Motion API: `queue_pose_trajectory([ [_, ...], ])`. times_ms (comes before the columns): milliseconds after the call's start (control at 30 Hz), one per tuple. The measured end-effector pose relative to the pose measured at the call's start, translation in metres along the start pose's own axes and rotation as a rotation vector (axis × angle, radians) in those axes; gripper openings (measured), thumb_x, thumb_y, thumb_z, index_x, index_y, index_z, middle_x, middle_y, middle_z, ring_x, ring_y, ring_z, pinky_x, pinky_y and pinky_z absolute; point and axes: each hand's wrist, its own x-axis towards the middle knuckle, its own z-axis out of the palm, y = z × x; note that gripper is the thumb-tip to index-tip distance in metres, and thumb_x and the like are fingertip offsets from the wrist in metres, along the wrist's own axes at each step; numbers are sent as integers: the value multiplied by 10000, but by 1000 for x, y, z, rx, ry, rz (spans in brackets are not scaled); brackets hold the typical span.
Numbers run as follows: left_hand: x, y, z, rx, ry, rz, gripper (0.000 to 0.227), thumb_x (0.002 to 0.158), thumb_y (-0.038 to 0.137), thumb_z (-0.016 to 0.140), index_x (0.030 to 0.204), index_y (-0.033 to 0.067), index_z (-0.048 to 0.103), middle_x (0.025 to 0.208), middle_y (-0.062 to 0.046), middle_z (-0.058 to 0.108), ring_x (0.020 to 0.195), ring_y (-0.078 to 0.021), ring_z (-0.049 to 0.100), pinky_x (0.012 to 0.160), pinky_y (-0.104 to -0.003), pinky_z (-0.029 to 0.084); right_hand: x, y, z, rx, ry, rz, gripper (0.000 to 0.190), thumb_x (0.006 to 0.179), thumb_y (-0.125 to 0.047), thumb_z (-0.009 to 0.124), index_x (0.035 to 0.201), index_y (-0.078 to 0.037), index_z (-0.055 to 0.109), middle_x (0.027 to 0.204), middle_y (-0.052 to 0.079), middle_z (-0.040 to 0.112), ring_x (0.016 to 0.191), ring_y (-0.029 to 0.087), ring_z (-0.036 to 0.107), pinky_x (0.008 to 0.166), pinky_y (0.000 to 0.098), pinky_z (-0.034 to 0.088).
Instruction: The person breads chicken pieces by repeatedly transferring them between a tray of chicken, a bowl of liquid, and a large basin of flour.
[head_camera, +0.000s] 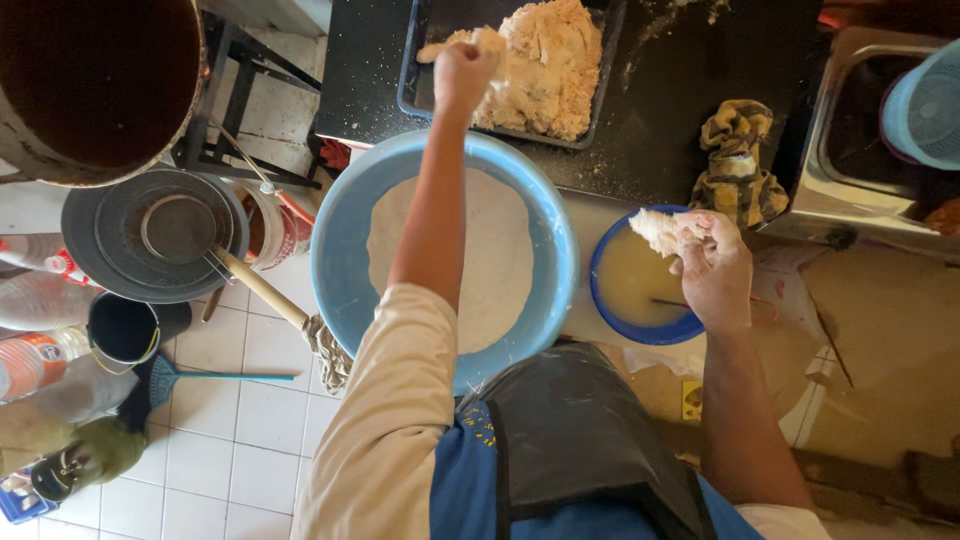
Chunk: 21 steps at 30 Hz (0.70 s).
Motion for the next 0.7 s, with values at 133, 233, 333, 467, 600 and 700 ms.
queue_pose_trajectory([
  [133,-36,2,-20,-811,-269,95,167,1017,95,637,1170,40,599,948,-116,698,781,-184,712,695,-335,616,9,3,3,97,-39,47,205,1089,-153,576,1191,2,664,1112,78,698,898,110,678,690,254,586],
  [233,-89,35,-21,-1036,-420,52,237,984,67,602,1206,70,518,923,-61,663,739,-155,693,667,-342,632,23,14,15,219,-47,70,257,1074,-210,596,1223,-9,656,1121,89,708,913,128,686,717,272,592],
  [333,-157,58,-7,-1070,-546,38,301,950,86,624,1215,108,484,923,-40,658,709,-159,687,591,-349,607,32,31,34,507,-38,41,350,1062,-279,616,1304,-27,612,1184,73,696,987,121,673,767,296,576],
  [467,-227,71,31,-1050,-611,-46,305,1051,97,663,1269,117,451,881,-54,546,637,-128,523,538,-298,495,41,40,53,964,-122,160,367,1006,-302,642,1265,-47,595,1179,51,701,1013,152,694,790,355,598],
  [600,-276,68,67,-995,-479,-41,248,1004,74,576,1217,98,450,1090,-37,651,900,-129,685,703,-316,626,21,28,50,763,-233,120,305,1035,-177,670,1277,7,655,1130,69,718,954,167,664,819,305,545],
  [700,-301,48,83,-981,-396,55,258,1039,43,566,1273,67,458,1135,-59,648,960,-123,647,755,-285,579,8,14,39,289,-39,41,270,960,-92,666,1211,4,689,1104,76,728,959,174,684,850,305,558],
])
